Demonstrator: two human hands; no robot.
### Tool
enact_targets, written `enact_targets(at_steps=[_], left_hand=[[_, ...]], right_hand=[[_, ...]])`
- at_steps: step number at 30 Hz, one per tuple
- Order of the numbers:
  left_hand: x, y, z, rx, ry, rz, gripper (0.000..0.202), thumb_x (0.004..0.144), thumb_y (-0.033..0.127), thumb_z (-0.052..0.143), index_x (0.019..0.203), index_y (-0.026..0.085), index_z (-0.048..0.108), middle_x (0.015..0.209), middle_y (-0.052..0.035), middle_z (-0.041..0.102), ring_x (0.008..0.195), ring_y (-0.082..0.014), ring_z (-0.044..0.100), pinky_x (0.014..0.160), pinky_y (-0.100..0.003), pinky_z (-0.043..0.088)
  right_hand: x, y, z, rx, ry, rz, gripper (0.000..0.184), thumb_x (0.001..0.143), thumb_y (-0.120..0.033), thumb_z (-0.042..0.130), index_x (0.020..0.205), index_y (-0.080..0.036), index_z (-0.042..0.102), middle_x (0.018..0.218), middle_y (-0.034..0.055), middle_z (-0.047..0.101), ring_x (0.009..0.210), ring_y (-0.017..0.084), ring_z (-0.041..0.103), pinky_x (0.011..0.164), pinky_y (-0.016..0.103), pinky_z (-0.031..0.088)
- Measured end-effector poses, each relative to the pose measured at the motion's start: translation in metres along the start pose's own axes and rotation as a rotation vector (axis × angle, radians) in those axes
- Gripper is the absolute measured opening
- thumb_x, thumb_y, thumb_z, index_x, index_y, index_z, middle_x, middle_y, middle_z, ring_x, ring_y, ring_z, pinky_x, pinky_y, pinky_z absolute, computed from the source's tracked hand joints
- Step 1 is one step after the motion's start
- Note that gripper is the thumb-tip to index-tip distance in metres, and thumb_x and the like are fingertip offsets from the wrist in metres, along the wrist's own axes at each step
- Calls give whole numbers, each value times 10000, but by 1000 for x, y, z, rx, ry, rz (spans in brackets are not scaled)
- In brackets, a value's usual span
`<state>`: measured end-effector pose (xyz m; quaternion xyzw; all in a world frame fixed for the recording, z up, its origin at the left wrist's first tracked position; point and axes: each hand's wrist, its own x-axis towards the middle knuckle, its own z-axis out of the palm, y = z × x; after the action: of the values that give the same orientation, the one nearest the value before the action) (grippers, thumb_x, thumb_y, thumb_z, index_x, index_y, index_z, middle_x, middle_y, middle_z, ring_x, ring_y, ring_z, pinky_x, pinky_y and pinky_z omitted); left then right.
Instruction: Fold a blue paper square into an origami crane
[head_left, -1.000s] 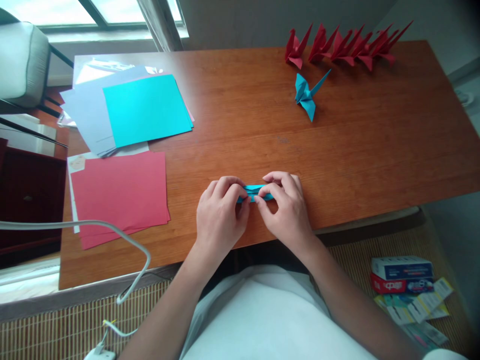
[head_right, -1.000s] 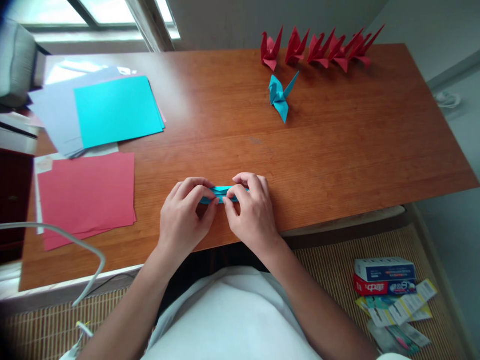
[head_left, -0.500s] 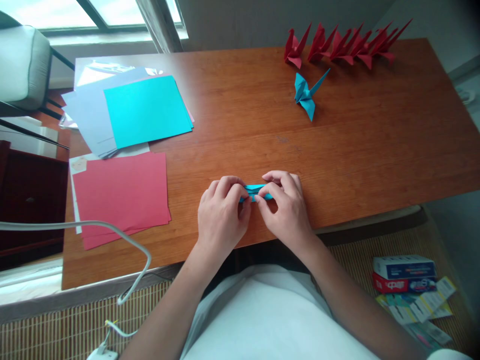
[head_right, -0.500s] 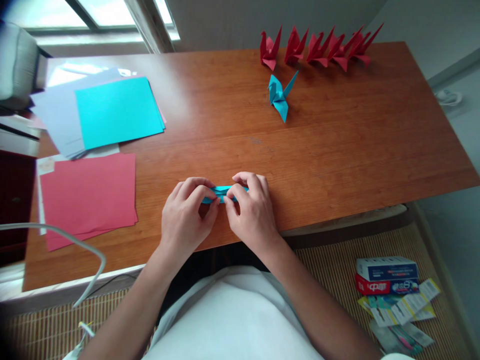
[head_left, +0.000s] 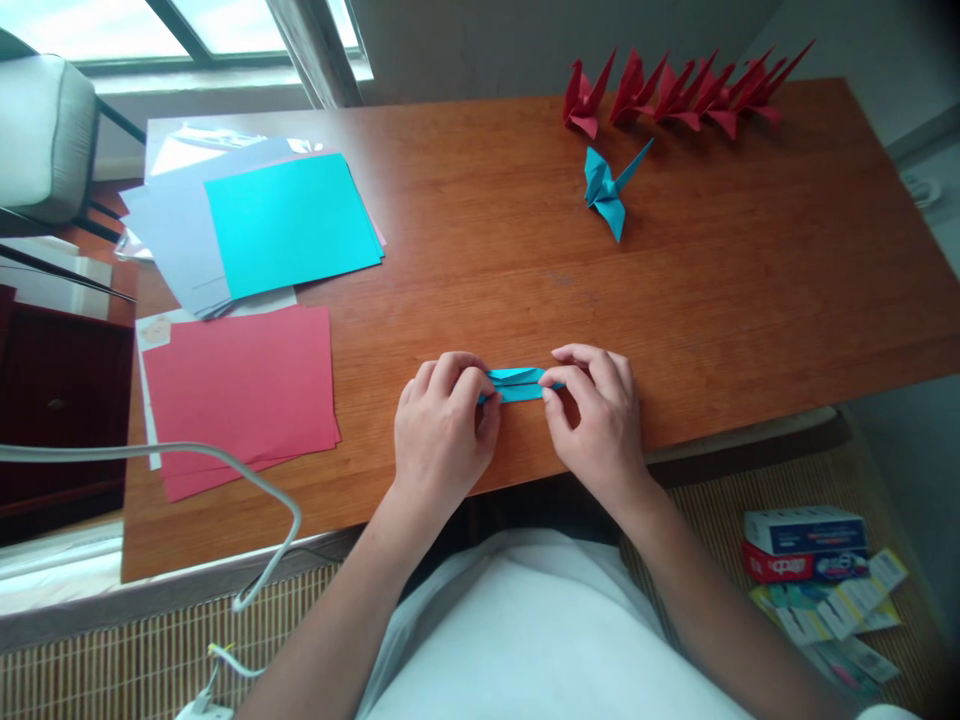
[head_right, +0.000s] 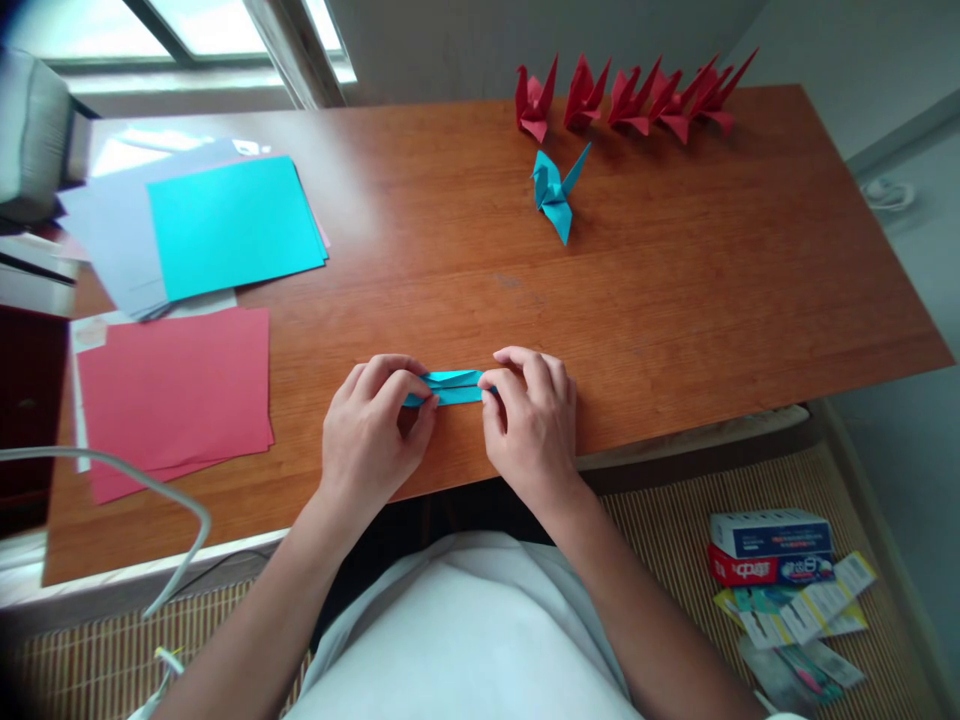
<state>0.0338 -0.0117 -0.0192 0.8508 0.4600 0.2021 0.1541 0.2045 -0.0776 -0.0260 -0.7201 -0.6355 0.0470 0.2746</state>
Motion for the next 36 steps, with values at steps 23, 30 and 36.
enact_targets(at_steps=[23, 30, 36], left_hand=[[-7, -12, -13, 216, 44, 63, 69, 926, 201, 575, 872, 224, 612, 1107, -61, 713, 950, -254, 590, 780, -378, 472], [-28, -13, -20, 261, 131, 45, 234, 904, 156, 570, 1119, 190, 655, 1192, -113, 712, 1034, -292, 626, 858, -413, 469], [-49, 11, -18, 225, -114, 190, 527, 954, 263, 546, 1462, 137, 480, 1520, -147, 522, 1362, -348, 507, 1063, -496, 349]], right_hand=[[8, -13, 10, 127, -128, -78, 150, 953, -173, 569, 810, -217, 571, 872, 39, 649, 857, 226, 542, 802, 360, 430], [8, -14, 11, 103, -112, -96, 144, 965, -188, 561, 829, -220, 598, 867, 45, 652, 849, 225, 544, 794, 360, 430], [-3, -17, 2, -40, -125, -193, 178, 1007, -205, 502, 1061, -197, 671, 947, 74, 675, 905, 237, 562, 826, 378, 439]])
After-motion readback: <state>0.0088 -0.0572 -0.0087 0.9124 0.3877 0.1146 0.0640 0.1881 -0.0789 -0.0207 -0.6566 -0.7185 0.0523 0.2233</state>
